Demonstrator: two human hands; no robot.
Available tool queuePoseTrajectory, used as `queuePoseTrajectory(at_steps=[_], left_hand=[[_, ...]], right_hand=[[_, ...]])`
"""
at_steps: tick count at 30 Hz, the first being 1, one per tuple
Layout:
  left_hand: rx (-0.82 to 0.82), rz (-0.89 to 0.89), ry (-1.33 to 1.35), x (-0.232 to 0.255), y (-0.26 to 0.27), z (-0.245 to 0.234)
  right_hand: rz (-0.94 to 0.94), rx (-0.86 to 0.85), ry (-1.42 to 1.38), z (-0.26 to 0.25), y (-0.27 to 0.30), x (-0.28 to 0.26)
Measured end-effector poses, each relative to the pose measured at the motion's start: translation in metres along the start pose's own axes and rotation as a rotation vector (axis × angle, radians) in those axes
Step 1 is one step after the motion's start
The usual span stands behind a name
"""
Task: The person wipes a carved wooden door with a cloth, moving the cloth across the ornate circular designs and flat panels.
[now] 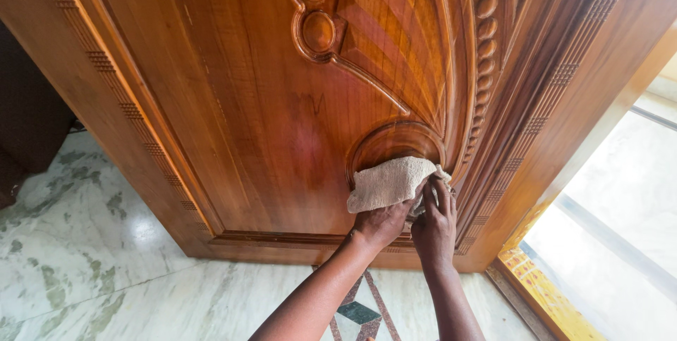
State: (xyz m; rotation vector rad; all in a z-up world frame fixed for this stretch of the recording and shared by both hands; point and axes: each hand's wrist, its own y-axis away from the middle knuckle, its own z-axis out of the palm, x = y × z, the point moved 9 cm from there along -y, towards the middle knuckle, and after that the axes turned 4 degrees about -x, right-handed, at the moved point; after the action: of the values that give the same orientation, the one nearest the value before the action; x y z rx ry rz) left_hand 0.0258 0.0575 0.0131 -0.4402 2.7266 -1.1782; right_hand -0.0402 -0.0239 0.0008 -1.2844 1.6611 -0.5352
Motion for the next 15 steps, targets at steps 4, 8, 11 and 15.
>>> queuePoseTrajectory(at_steps=[4,8,11,15], left_hand=[[0.031,-0.004,0.025,-0.001,0.007,-0.004],[-0.005,-0.035,0.013,-0.001,0.012,-0.012],[-0.006,-0.046,0.048,-0.002,0.015,-0.017],[0.0,-0.043,0.041,-0.008,0.023,-0.014]], right_hand=[[-0.014,0.001,0.0,0.006,0.005,0.0],[-0.002,-0.014,-0.017,0.011,0.009,0.001],[-0.003,-0.016,-0.025,0.014,0.013,-0.001],[0.011,-0.029,-0.056,0.019,0.017,-0.001]])
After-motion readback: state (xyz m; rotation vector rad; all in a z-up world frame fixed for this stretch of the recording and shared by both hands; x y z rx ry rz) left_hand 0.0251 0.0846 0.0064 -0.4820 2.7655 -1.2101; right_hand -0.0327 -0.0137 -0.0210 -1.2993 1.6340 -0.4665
